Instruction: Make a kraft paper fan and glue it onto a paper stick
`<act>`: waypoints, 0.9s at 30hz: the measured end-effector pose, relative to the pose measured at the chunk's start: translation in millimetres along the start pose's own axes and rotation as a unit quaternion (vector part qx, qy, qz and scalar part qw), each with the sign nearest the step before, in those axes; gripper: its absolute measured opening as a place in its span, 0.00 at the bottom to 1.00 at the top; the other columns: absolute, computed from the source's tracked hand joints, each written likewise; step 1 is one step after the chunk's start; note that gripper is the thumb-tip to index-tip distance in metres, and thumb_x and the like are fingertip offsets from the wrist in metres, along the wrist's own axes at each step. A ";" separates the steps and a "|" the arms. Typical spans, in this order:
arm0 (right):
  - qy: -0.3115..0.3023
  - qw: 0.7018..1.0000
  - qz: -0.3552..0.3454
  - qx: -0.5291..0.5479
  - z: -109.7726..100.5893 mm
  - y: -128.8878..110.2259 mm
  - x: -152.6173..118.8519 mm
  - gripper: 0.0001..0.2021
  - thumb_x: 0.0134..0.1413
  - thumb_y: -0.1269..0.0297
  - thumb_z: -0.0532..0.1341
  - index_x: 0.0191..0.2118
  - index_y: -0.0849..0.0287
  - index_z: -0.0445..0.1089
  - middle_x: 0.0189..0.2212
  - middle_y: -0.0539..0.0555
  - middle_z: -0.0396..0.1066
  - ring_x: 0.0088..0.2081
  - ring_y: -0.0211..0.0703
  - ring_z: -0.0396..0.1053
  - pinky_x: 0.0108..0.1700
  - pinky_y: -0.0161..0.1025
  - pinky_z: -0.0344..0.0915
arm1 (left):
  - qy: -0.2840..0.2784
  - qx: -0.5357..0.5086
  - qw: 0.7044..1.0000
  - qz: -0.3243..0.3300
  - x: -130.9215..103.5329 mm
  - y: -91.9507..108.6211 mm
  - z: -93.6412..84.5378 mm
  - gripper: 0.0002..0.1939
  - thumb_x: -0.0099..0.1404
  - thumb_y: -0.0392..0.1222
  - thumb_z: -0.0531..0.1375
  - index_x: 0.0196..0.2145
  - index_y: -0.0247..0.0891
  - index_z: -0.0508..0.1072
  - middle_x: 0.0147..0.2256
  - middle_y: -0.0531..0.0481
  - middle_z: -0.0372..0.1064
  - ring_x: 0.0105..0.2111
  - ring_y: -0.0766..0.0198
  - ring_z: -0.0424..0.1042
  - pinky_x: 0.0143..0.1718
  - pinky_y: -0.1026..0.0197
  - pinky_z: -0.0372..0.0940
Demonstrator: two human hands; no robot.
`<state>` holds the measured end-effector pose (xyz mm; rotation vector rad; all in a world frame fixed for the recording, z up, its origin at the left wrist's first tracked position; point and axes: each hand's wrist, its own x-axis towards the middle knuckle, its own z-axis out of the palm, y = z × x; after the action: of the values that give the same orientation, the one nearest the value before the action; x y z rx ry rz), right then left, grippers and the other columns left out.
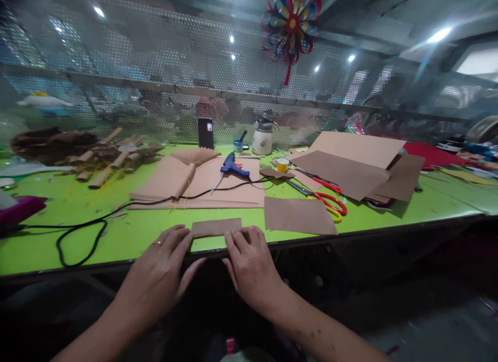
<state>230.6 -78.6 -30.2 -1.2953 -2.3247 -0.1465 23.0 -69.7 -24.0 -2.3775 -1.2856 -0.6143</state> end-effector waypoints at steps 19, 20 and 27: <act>-0.184 0.948 -0.228 -0.122 -35.2 23.8 63.8 0.04 0.53 0.76 0.60 0.34 0.66 0.71 0.31 0.59 0.68 0.35 0.47 0.64 0.34 0.39 0.60 | -0.134 -0.173 0.968 0.126 62.7 -33.1 6.2 0.13 0.65 0.34 0.52 0.33 0.36 0.77 0.29 0.49 0.65 0.26 0.67 0.63 0.28 0.65 0.56; -0.183 0.947 -0.234 -0.121 -34.6 25.1 64.2 0.04 0.53 0.76 0.59 0.34 0.66 0.71 0.31 0.59 0.68 0.36 0.47 0.64 0.34 0.39 0.60 | -0.131 -0.163 0.970 0.124 62.2 -30.9 5.2 0.13 0.65 0.34 0.52 0.32 0.36 0.76 0.29 0.49 0.65 0.27 0.67 0.63 0.28 0.65 0.56; -0.185 0.964 -0.178 -0.065 -35.7 41.7 69.7 0.11 0.50 0.78 0.58 0.40 0.64 0.70 0.33 0.56 0.68 0.35 0.42 0.65 0.32 0.35 0.58 | -0.121 -0.105 0.977 0.137 68.0 -17.5 2.3 0.10 0.63 0.31 0.52 0.34 0.38 0.73 0.29 0.50 0.64 0.29 0.64 0.63 0.28 0.64 0.56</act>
<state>246.6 -12.9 27.3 -1.0169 -2.9027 -0.1886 41.9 -12.7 12.4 -2.8133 -0.9935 -0.4029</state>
